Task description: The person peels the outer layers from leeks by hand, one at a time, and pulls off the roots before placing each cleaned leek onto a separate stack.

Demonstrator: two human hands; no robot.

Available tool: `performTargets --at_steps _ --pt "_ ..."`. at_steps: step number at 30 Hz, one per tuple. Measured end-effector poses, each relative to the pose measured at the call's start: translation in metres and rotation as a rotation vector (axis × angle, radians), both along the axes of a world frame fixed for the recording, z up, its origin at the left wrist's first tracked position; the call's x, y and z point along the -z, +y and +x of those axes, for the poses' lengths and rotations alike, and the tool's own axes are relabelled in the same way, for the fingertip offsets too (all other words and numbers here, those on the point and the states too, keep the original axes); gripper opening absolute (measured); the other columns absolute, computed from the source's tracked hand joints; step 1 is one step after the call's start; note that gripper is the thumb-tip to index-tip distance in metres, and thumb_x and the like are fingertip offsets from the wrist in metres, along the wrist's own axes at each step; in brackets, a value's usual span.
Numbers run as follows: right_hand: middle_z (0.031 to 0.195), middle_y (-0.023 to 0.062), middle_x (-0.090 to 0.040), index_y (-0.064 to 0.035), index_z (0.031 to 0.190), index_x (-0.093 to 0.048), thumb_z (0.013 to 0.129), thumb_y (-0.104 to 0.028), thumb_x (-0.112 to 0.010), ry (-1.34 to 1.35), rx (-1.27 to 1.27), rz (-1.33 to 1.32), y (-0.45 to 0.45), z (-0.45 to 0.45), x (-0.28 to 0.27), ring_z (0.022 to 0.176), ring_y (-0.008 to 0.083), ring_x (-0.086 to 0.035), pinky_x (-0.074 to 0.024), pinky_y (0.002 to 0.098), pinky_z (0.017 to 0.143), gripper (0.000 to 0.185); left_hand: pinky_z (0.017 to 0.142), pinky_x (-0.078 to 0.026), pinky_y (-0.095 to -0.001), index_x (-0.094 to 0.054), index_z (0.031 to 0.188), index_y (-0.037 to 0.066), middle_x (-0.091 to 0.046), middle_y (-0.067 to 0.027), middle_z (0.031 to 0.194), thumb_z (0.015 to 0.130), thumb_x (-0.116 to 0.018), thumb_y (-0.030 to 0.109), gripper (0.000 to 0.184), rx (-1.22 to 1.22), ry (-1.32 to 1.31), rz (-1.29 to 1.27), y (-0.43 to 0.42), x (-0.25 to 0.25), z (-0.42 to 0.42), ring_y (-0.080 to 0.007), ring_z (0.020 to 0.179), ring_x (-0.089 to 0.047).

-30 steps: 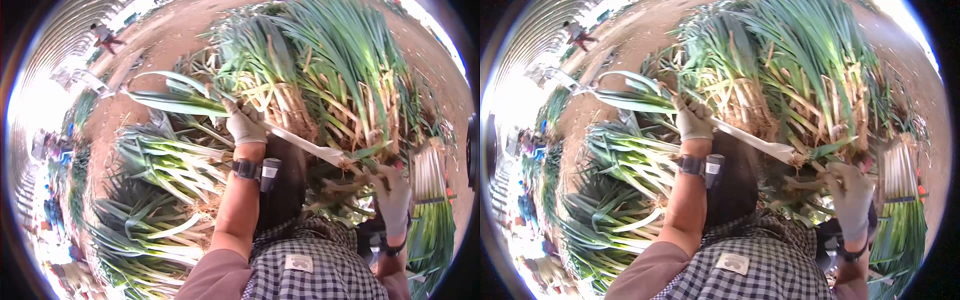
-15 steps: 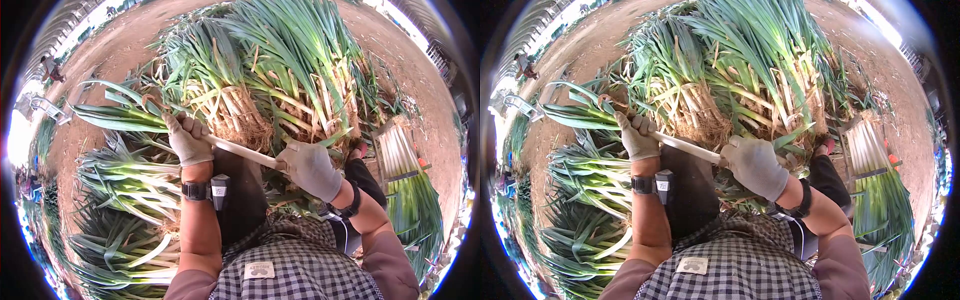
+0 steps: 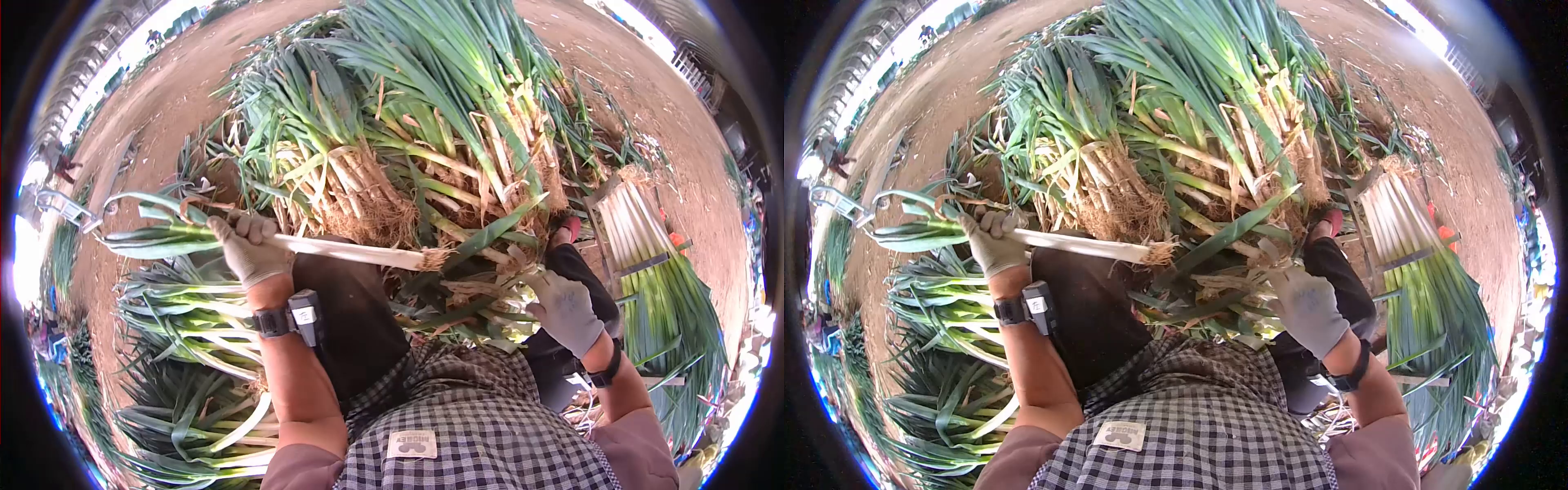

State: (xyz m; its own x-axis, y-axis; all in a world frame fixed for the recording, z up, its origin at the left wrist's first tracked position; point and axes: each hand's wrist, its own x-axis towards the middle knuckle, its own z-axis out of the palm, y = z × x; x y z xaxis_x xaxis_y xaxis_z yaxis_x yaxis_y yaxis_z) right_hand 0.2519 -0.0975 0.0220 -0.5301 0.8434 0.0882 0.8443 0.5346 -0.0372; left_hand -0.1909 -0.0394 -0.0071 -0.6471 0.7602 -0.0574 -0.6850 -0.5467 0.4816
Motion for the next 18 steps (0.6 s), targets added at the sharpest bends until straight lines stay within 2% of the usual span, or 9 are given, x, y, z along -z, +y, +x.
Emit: performTargets --at_steps 5,7,8,9,11,13,16,17,18 --pt "0.092 0.0127 -0.063 -0.0104 0.117 -0.060 0.082 -0.026 -0.067 0.251 0.014 0.006 0.016 -0.022 -0.013 0.081 0.0314 -0.064 -0.0520 0.0396 0.067 0.039 0.044 -0.030 -0.0216 -0.052 0.093 0.013 -0.038 0.0074 0.062 0.100 -0.048 0.026 0.016 -0.143 0.451 -0.080 -0.083 -0.007 -0.091 -0.0055 0.049 -0.034" --pt "0.097 0.0135 -0.065 -0.0099 0.114 -0.061 0.083 -0.028 -0.065 0.184 -0.003 -0.063 0.028 -0.020 0.002 0.082 0.0309 -0.064 -0.0513 0.0412 0.069 0.036 0.044 -0.029 -0.0205 -0.053 0.095 0.014 -0.037 0.0074 0.062 0.100 -0.046 0.020 0.010 -0.409 0.480 -0.372 -0.144 -0.012 -0.136 -0.0047 0.050 -0.035" --pt "0.095 0.0138 -0.066 -0.0092 0.110 -0.063 0.083 -0.031 -0.064 0.186 -0.003 -0.057 0.034 -0.020 0.013 0.082 0.0308 -0.064 -0.0508 0.0427 0.069 0.035 0.043 -0.028 -0.0196 -0.052 0.096 0.014 -0.034 0.0077 0.062 0.099 -0.046 0.018 0.008 -0.223 0.302 -0.197 -0.193 0.027 -0.215 -0.0041 0.049 -0.033" --pt "0.095 0.0138 -0.066 -0.0092 0.110 -0.063 0.083 -0.031 -0.064 0.190 -0.006 -0.050 0.038 -0.022 0.017 0.082 0.0308 -0.064 -0.0508 0.0427 0.069 0.035 0.042 -0.027 -0.0202 -0.052 0.090 0.015 -0.032 0.0074 0.059 0.099 -0.049 0.024 0.012 -0.442 0.331 -0.497 -0.221 -0.004 -0.195 -0.0044 0.046 -0.030" --pt "0.087 0.0129 -0.066 -0.0089 0.104 -0.065 0.083 -0.032 -0.064 0.192 -0.014 -0.151 0.046 -0.025 0.023 0.082 0.0306 -0.064 -0.0508 0.0424 0.069 0.031 0.043 -0.033 -0.0202 -0.054 0.083 0.015 -0.037 0.0070 0.060 0.097 -0.052 0.034 0.024 -0.294 0.455 -0.538 -0.313 -0.002 -0.237 -0.0051 0.048 -0.035" --pt "0.083 0.0132 -0.067 -0.0084 0.100 -0.065 0.084 -0.032 -0.063 0.196 -0.036 -0.160 0.055 -0.029 0.032 0.082 0.0323 -0.065 -0.0508 0.0431 0.070 0.028 0.052 -0.045 -0.0247 -0.064 0.089 0.007 -0.057 0.0009 0.069 0.095 -0.052 0.041 0.037 -0.474 0.396 -1.020 -0.389 0.006 -0.274 -0.0104 0.057 -0.051" --pt "0.085 0.0141 -0.068 -0.0080 0.097 -0.065 0.085 -0.033 -0.062 0.200 -0.082 -0.206 0.074 -0.045 0.038 0.081 0.0339 -0.065 -0.0508 0.0441 0.071 0.027 0.056 -0.049 -0.0277 -0.061 0.115 0.003 -0.062 -0.0062 0.081 0.095 -0.052 0.042 0.045 -0.823 0.418 -1.444 -0.501 0.037 -0.354 -0.0148 0.064 -0.058" --pt "0.085 0.0147 -0.068 -0.0078 0.096 -0.065 0.086 -0.033 -0.061 0.243 -0.077 -0.279 0.082 -0.055 0.037 0.081 0.0344 -0.065 -0.0506 0.0444 0.071 0.028 0.058 -0.050 -0.0287 -0.060 0.124 0.002 -0.064 -0.0086 0.085 0.095 -0.052 0.042 0.050 -0.884 0.492 -1.478 -0.509 0.041 -0.368 -0.0163 0.067 -0.060" --pt "0.085 0.0153 -0.068 -0.0076 0.095 -0.065 0.086 -0.033 -0.061 0.283 -0.073 -0.353 0.090 -0.064 0.036 0.081 0.0349 -0.065 -0.0505 0.0448 0.071 0.028 0.071 -0.055 -0.0317 -0.060 0.124 0.000 -0.067 -0.0139 0.096 0.093 -0.055 0.042 0.052 -0.709 0.925 -1.609 -0.503 0.034 -0.358 -0.0203 0.080 -0.066"
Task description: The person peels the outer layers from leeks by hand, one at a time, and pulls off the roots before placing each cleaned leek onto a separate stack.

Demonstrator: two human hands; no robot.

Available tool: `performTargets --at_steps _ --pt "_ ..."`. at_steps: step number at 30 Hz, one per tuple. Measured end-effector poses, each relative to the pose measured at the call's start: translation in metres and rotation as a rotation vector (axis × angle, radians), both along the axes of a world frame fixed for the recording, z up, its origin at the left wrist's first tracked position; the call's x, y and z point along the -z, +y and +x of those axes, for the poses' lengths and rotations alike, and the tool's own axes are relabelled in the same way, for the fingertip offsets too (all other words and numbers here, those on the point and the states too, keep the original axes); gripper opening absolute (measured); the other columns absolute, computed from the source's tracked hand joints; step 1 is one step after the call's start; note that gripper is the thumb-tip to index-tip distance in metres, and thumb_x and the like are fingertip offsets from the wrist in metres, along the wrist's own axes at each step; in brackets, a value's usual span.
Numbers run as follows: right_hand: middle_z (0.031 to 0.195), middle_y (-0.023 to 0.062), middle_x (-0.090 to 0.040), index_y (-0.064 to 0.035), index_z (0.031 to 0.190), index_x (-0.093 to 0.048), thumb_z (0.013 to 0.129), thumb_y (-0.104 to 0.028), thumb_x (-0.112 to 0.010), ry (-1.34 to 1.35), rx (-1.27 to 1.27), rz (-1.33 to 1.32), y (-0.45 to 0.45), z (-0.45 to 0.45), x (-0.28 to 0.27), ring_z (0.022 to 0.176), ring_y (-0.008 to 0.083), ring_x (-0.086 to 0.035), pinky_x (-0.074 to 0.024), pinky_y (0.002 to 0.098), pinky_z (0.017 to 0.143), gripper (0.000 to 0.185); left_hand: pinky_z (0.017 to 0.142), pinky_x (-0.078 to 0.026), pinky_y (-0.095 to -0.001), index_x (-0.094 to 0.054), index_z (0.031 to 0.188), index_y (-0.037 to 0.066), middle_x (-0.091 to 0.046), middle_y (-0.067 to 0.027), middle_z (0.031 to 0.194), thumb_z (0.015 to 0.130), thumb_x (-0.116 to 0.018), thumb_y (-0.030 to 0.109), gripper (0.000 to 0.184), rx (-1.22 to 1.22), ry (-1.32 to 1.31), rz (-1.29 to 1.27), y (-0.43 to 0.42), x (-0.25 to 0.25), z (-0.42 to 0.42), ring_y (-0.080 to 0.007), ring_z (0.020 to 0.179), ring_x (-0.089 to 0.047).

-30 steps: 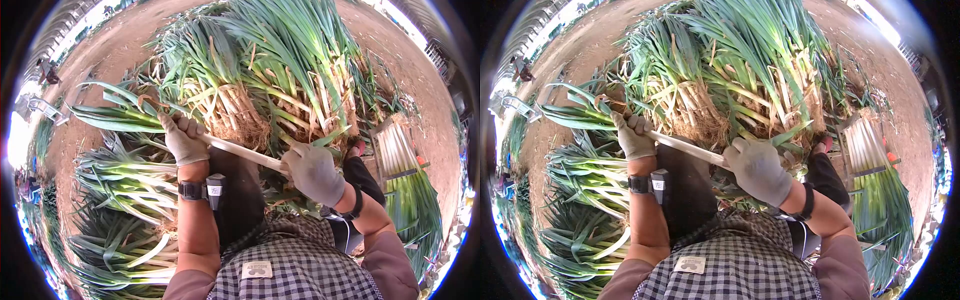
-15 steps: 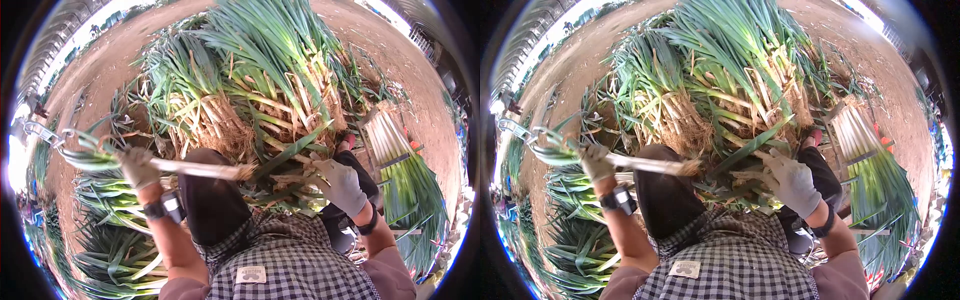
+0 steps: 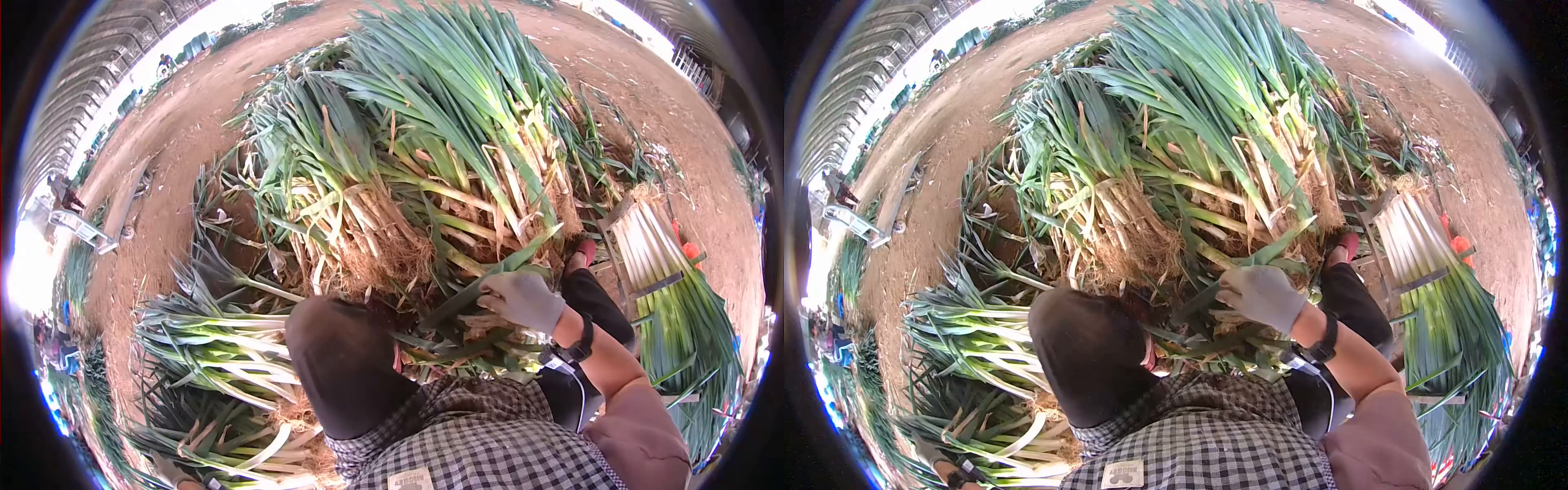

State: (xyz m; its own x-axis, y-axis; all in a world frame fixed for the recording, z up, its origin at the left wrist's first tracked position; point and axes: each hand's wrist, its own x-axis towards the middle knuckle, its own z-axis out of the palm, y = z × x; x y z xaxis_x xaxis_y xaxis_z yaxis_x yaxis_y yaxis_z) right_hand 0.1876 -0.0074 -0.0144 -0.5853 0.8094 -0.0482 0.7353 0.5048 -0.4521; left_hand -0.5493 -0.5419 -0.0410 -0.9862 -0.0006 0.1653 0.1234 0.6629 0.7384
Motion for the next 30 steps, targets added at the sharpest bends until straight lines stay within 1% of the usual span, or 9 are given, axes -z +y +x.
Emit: performTargets --at_steps 6,10,14,17,19,23,25,26,30 --pt "0.081 0.0183 -0.067 -0.0076 0.099 -0.064 0.088 -0.033 -0.058 0.076 -0.030 -0.011 0.085 -0.075 0.070 0.082 0.0358 -0.065 -0.0501 0.0460 0.071 0.028 0.094 -0.048 -0.0316 -0.053 0.127 -0.003 -0.057 -0.0150 0.122 0.098 -0.047 0.019 0.037 0.502 0.015 0.715 0.356 -0.110 0.283 -0.0237 0.106 -0.059" --pt "0.085 0.0197 -0.067 -0.0044 0.104 -0.062 0.089 -0.031 -0.056 0.061 0.121 0.034 0.138 -0.144 0.127 0.084 0.0355 -0.066 -0.0512 0.0448 0.073 0.031 0.086 -0.050 -0.0303 -0.064 0.108 0.001 -0.064 -0.0077 0.100 0.095 -0.055 0.015 0.021 0.923 -0.419 0.964 0.488 -0.118 0.425 -0.0171 0.091 -0.062" --pt "0.099 0.0181 -0.068 0.0007 0.107 -0.060 0.085 -0.025 -0.060 -0.220 0.141 0.037 0.171 -0.179 0.154 0.089 0.0338 -0.067 -0.0530 0.0434 0.076 0.034 0.079 -0.053 -0.0303 -0.063 0.106 0.000 -0.068 -0.0098 0.095 0.098 -0.051 0.014 0.020 1.169 -0.802 0.866 0.532 -0.066 0.458 -0.0179 0.083 -0.065" --pt "0.099 0.0151 -0.068 0.0022 0.108 -0.060 0.081 -0.025 -0.065 -0.332 -0.020 -0.141 0.192 -0.170 0.075 0.086 0.0264 -0.067 -0.0537 0.0390 0.070 0.039 0.076 -0.053 -0.0299 -0.062 0.106 0.000 -0.067 -0.0101 0.094 0.098 -0.051 0.014 0.020 0.893 -0.907 0.804 0.537 -0.028 0.434 -0.0173 0.081 -0.065" --pt "0.081 0.0136 -0.066 0.0029 0.091 -0.062 0.078 -0.030 -0.067 0.408 -0.089 -0.499 0.205 -0.149 0.046 0.069 0.0257 -0.062 -0.0495 0.0365 0.062 0.036 0.075 -0.052 -0.0294 -0.062 0.107 0.000 -0.067 -0.0103 0.093 0.097 -0.052 0.016 0.021 0.838 -0.959 0.885 0.540 -0.027 0.427 -0.0170 0.079 -0.064" --pt "0.073 0.0066 -0.061 0.0019 0.084 -0.063 0.084 -0.036 -0.065 0.426 -0.163 -0.283 0.207 -0.118 0.049 0.063 0.0163 -0.056 -0.0456 0.0307 0.057 0.038 0.073 -0.052 -0.0292 -0.061 0.108 0.000 -0.067 -0.0094 0.091 0.097 -0.052 0.018 0.022 0.987 -0.825 0.730 0.546 -0.013 0.428 -0.0166 0.078 -0.064" --pt "0.069 0.0024 -0.058 0.0003 0.086 -0.063 0.092 -0.040 -0.059 0.675 0.061 -0.679 0.171 -0.108 0.027 0.061 0.0109 -0.053 -0.0441 0.0270 0.056 0.041 0.071 -0.051 -0.0273 -0.062 0.107 0.000 -0.067 -0.0077 0.090 0.098 -0.052 0.018 0.023 0.953 -0.940 0.703 0.546 -0.010 0.433 -0.0155 0.075 -0.063" --pt "0.065 -0.0001 -0.057 -0.0013 0.084 -0.061 0.093 -0.042 -0.058 0.709 -0.148 -0.265 0.148 -0.100 0.022 0.058 0.0097 -0.053 -0.0436 0.0264 0.054 0.042 0.067 -0.050 -0.0261 -0.063 0.108 0.000 -0.067 -0.0068 0.090 0.098 -0.052 0.022 0.026 0.943 -0.907 0.694 0.547 -0.006 0.437 -0.0136 0.072 -0.061" --pt "0.066 0.0132 -0.061 -0.0032 0.080 -0.057 0.084 -0.022 -0.064 0.486 0.106 -0.281 0.060 -0.060 -0.016 0.061 0.0250 -0.063 -0.0469 0.0354 0.054 0.020 0.050 -0.039 -0.0178 -0.065 0.101 0.003 -0.066 -0.0034 0.078 0.096 -0.059 0.029 0.027 0.924 -0.901 0.599 0.554 -0.025 0.454 -0.0061 0.056 -0.054"
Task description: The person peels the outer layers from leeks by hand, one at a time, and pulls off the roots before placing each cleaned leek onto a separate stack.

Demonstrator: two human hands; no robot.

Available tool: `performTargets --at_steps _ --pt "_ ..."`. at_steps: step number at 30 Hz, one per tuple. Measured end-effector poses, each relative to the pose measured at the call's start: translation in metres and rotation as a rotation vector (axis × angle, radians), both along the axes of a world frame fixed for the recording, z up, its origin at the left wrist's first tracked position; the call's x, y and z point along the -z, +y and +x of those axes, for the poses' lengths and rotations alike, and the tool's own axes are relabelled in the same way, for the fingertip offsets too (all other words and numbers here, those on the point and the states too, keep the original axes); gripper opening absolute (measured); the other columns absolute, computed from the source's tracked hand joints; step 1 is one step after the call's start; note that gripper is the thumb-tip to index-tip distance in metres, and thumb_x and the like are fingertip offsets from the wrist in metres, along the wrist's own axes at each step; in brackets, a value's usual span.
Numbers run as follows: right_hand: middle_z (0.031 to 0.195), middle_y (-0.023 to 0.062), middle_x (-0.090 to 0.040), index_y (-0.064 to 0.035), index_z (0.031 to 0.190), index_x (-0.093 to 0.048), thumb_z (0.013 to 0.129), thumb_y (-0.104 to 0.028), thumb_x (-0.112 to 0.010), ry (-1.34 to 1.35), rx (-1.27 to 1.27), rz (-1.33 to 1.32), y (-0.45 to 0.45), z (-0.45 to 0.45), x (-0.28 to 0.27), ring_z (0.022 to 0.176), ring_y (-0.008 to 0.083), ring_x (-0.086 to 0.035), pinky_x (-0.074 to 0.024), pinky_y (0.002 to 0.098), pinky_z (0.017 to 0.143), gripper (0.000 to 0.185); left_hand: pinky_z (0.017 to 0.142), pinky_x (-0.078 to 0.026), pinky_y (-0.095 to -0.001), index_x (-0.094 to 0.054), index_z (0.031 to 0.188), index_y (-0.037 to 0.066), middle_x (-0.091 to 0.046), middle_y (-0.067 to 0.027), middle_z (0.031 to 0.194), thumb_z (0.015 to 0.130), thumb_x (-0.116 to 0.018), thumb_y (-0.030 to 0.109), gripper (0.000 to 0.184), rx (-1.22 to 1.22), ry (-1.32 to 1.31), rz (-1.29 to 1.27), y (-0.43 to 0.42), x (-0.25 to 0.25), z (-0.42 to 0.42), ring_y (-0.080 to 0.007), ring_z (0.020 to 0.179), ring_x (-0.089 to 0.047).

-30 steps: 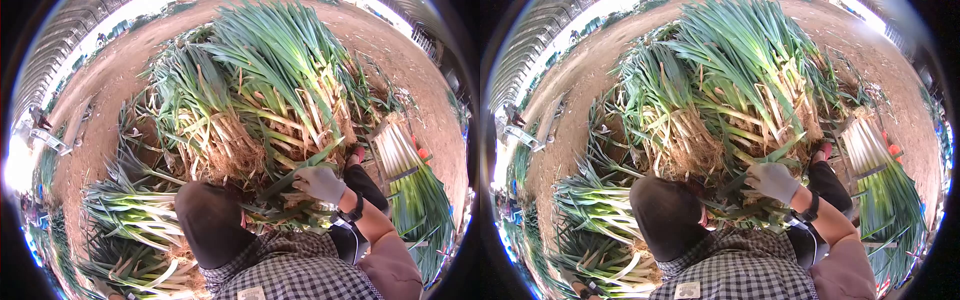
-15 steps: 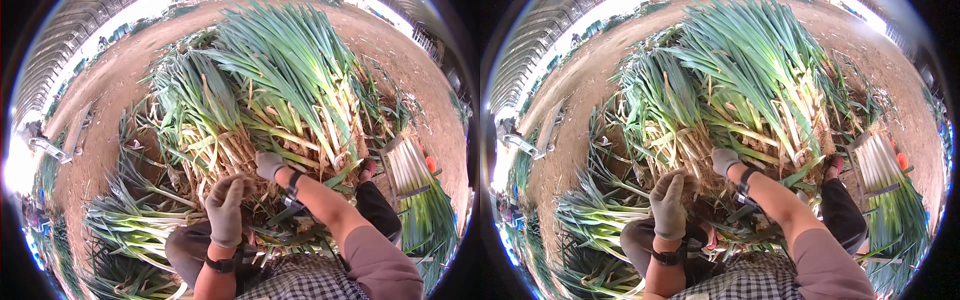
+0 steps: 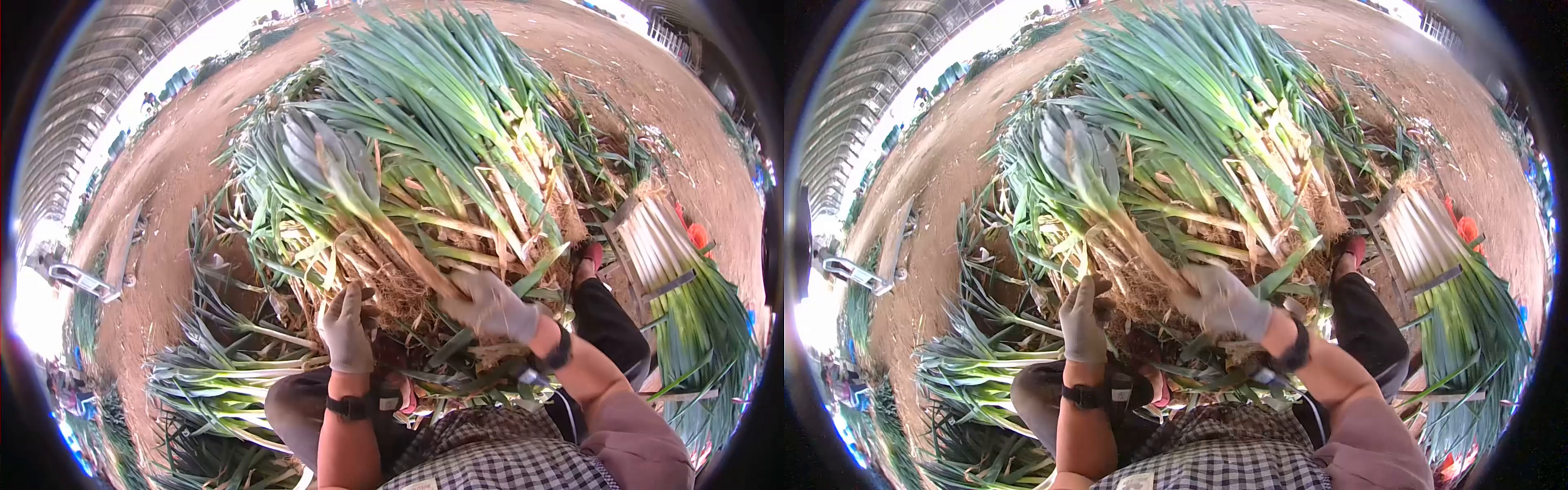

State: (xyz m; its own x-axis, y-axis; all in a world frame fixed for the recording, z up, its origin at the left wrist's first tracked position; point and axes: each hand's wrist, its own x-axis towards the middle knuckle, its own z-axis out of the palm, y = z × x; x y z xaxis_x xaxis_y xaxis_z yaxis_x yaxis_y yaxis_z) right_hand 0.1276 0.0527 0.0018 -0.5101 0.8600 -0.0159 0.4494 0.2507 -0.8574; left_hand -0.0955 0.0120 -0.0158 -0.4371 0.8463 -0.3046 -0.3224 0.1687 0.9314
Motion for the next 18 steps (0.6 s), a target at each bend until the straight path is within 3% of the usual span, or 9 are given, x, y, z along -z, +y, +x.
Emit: performTargets --at_steps 2,4,7,9,11,13,16,18 --pt "0.064 0.0150 -0.059 -0.0048 0.078 -0.055 0.082 -0.022 -0.065 -0.149 0.086 0.250 -0.043 0.017 -0.007 0.058 0.0335 -0.062 -0.0470 0.0403 0.052 0.021 0.049 -0.039 -0.0188 -0.066 0.100 0.002 -0.064 -0.0026 0.076 0.096 -0.059 0.031 0.030 0.017 -0.045 0.062 0.006 -0.005 0.016 -0.0064 0.055 -0.053" --pt "0.062 0.0142 -0.058 -0.0055 0.081 -0.055 0.081 -0.023 -0.067 -0.192 0.094 0.289 -0.076 0.033 -0.002 0.057 0.0342 -0.061 -0.0471 0.0411 0.051 0.021 0.047 -0.041 -0.0218 -0.064 0.098 0.002 -0.062 -0.0029 0.072 0.093 -0.064 0.029 0.028 0.162 -0.113 0.207 0.010 -0.005 0.025 -0.0090 0.054 -0.054" --pt "0.060 0.0124 -0.056 -0.0074 0.089 -0.056 0.080 -0.024 -0.068 -0.237 0.119 0.391 -0.104 0.047 0.019 0.056 0.0334 -0.061 -0.0484 0.0417 0.052 0.022 0.050 -0.044 -0.0239 -0.063 0.097 0.002 -0.062 -0.0039 0.074 0.090 -0.069 0.022 0.022 0.139 -0.064 0.219 0.011 -0.015 0.052 -0.0111 0.056 -0.055" --pt "0.060 0.0121 -0.056 -0.0073 0.094 -0.056 0.081 -0.023 -0.066 -0.131 0.429 0.539 -0.110 0.048 0.034 0.057 0.0332 -0.061 -0.0487 0.0419 0.053 0.023 0.052 -0.046 -0.0252 -0.063 0.095 0.003 -0.062 -0.0037 0.075 0.088 -0.070 0.015 0.017 0.130 -0.127 0.243 0.008 -0.018 0.068 -0.0125 0.057 -0.057" --pt "0.062 0.0138 -0.059 -0.0053 0.095 -0.060 0.085 -0.027 -0.065 -0.127 0.481 0.466 -0.110 0.056 0.040 0.059 0.0337 -0.063 -0.0489 0.0421 0.055 0.025 0.052 -0.047 -0.0259 -0.062 0.097 0.003 -0.062 -0.0034 0.077 0.089 -0.068 0.013 0.014 0.127 -0.173 0.284 0.002 -0.015 0.083 -0.0133 0.060 -0.057" --pt "0.065 0.0161 -0.062 -0.0030 0.093 -0.063 0.088 -0.034 -0.064 0.038 0.431 0.110 -0.107 0.066 0.037 0.062 0.0344 -0.064 -0.0489 0.0422 0.057 0.032 0.053 -0.048 -0.0269 -0.061 0.098 0.003 -0.062 -0.0048 0.080 0.089 -0.066 0.008 0.011 0.067 -0.223 0.277 -0.006 -0.016 0.098 -0.0144 0.062 -0.058" --pt "0.066 0.0173 -0.063 -0.0016 0.091 -0.065 0.091 -0.037 -0.060 0.184 0.475 0.157 -0.109 0.073 0.033 0.063 0.0341 -0.065 -0.0490 0.0414 0.057 0.036 0.063 -0.053 -0.0308 -0.058 0.105 0.004 -0.062 -0.0066 0.095 0.090 -0.060 0.003 0.015 0.412 -0.333 0.155 -0.021 0.009 0.102 -0.0161 0.073 -0.061" --pt "0.062 0.0163 -0.061 -0.0021 0.090 -0.065 0.093 -0.034 -0.058 0.252 0.550 0.211 -0.110 0.075 0.022 0.060 0.0323 -0.064 -0.0482 0.0399 0.055 0.033 0.067 -0.054 -0.0315 -0.060 0.102 0.000 -0.063 -0.0078 0.092 0.089 -0.060 0.005 0.014 0.631 0.000 0.150 -0.043 0.029 0.125 -0.0190 0.077 -0.063"
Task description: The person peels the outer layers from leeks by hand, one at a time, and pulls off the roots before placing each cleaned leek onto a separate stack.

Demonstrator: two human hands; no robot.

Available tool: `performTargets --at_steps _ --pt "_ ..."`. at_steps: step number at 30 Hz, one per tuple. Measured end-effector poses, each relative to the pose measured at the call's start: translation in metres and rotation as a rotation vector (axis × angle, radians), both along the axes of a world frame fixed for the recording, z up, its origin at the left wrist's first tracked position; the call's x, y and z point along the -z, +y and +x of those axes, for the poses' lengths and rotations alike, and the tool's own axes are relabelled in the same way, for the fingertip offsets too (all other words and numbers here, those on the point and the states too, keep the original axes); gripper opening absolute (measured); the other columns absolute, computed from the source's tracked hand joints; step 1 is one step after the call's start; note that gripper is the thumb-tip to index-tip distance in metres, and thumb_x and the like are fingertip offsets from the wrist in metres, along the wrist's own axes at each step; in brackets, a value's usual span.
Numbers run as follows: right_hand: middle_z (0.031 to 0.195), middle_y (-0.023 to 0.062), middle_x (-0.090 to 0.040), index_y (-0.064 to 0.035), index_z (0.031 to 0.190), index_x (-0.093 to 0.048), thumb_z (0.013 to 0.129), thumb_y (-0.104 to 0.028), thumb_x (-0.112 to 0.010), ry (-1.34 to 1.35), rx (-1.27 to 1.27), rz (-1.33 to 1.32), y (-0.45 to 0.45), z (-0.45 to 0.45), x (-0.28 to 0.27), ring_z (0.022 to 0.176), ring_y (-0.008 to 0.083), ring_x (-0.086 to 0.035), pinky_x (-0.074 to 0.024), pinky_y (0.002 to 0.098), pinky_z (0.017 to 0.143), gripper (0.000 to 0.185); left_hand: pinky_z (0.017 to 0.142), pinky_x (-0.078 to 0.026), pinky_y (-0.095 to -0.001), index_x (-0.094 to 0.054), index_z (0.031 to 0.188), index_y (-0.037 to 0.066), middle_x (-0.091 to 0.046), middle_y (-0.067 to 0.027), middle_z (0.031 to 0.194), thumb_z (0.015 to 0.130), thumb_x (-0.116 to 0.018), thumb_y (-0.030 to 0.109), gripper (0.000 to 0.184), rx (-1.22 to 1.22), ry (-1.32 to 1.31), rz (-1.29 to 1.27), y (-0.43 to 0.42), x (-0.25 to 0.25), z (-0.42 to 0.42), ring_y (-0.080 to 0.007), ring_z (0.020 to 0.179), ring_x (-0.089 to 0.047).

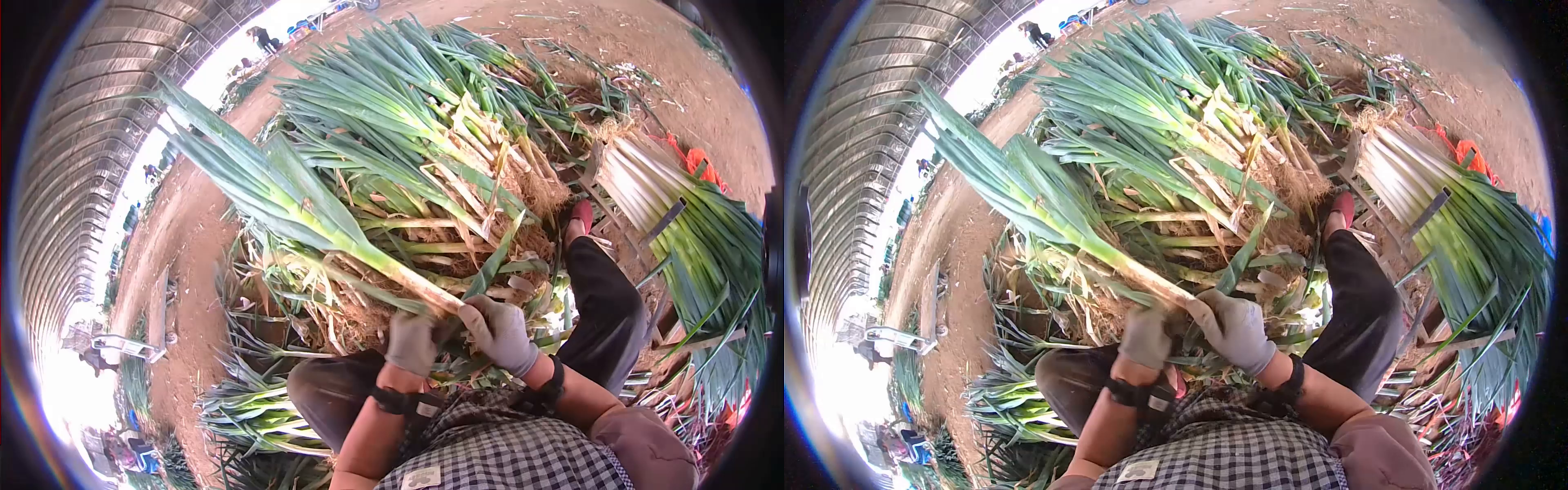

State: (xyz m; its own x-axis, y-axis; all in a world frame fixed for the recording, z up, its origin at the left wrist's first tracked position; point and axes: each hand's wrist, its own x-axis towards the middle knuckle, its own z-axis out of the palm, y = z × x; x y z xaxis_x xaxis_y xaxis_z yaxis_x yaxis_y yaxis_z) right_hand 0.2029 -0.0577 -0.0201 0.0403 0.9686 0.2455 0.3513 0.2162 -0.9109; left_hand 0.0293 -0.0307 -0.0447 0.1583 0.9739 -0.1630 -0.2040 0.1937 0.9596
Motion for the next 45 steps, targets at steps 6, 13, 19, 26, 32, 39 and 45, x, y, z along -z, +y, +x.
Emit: performTargets --at_steps 6,13,19,26,32,39,45 --pt "0.064 0.0124 -0.060 -0.0017 0.087 -0.064 0.089 -0.021 -0.064 -0.214 0.197 0.273 0.009 0.027 -0.008 0.054 0.0255 -0.060 -0.0447 0.0357 0.053 0.019 0.073 -0.052 -0.0285 -0.068 0.098 -0.004 -0.068 -0.0145 0.090 0.089 -0.063 0.018 0.024 0.245 0.808 0.220 -0.018 0.068 0.007 -0.0155 0.085 -0.065" --pt "0.082 0.0127 -0.064 -0.0039 0.101 -0.057 0.081 -0.021 -0.073 -0.143 0.293 0.365 0.008 0.013 0.015 0.072 0.0315 -0.063 -0.0480 0.0373 0.063 0.031 0.056 -0.041 -0.0264 -0.059 0.099 0.003 -0.060 -0.0018 0.076 0.093 -0.063 0.034 0.031 -0.537 0.046 0.268 0.041 -0.111 0.001 -0.0115 0.063 -0.055" --pt "0.078 -0.0013 -0.054 0.0028 0.106 -0.060 0.091 -0.029 -0.067 0.586 -0.469 -0.433 0.006 0.022 0.014 0.072 0.0066 -0.049 -0.0442 0.0239 0.065 0.036 0.049 -0.042 -0.0281 -0.061 0.094 0.004 -0.060 -0.0038 0.076 0.090 -0.067 0.020 0.018 -0.426 -0.231 0.230 0.047 -0.097 -0.021 -0.0144 0.057 -0.055" --pt "0.081 0.0108 -0.065 -0.0066 0.105 -0.066 0.079 -0.020 -0.074 -0.166 0.102 0.257 -0.002 0.000 0.010 0.067 0.0292 -0.064 -0.0496 0.0361 0.056 0.030 0.045 -0.040 -0.0288 -0.061 0.088 0.003 -0.058 -0.0031 0.070 0.086 -0.072 0.017 0.018 -0.593 -0.133 0.132 0.056 -0.082 -0.013 -0.0139 0.051 -0.051" --pt "0.071 0.0080 -0.058 -0.0048 0.103 -0.068 0.073 -0.012 -0.078 -0.143 0.189 0.251 -0.006 0.002 0.018 0.059 0.0230 -0.059 -0.0463 0.0332 0.054 0.032 0.042 -0.033 -0.0248 -0.059 0.090 0.004 -0.053 0.0007 0.069 0.091 -0.066 0.014 0.012 -0.443 -0.022 0.190 0.024 -0.074 0.007 -0.0096 0.046 -0.044" --pt "0.074 0.0076 -0.060 -0.0109 0.104 -0.068 0.075 -0.019 -0.077 -0.092 0.119 0.211 -0.003 -0.008 0.019 0.061 0.0275 -0.061 -0.0489 0.0370 0.054 0.032 0.041 -0.035 -0.0251 -0.053 0.084 0.000 -0.050 -0.0018 0.061 0.089 -0.061 0.002 0.009 -0.241 0.603 0.327 -0.012 -0.080 0.001 -0.0097 0.046 -0.047" --pt "0.084 0.0064 -0.059 -0.0134 0.112 -0.064 0.073 -0.022 -0.071 -0.154 0.023 0.247 -0.007 0.002 0.031 0.075 0.0291 -0.062 -0.0500 0.0397 0.062 0.041 0.039 -0.031 -0.0238 -0.055 0.070 0.002 -0.052 -0.0029 0.055 0.095 -0.056 0.013 0.027 0.117 0.305 0.159 -0.064 -0.079 0.013 -0.0087 0.044 -0.047"
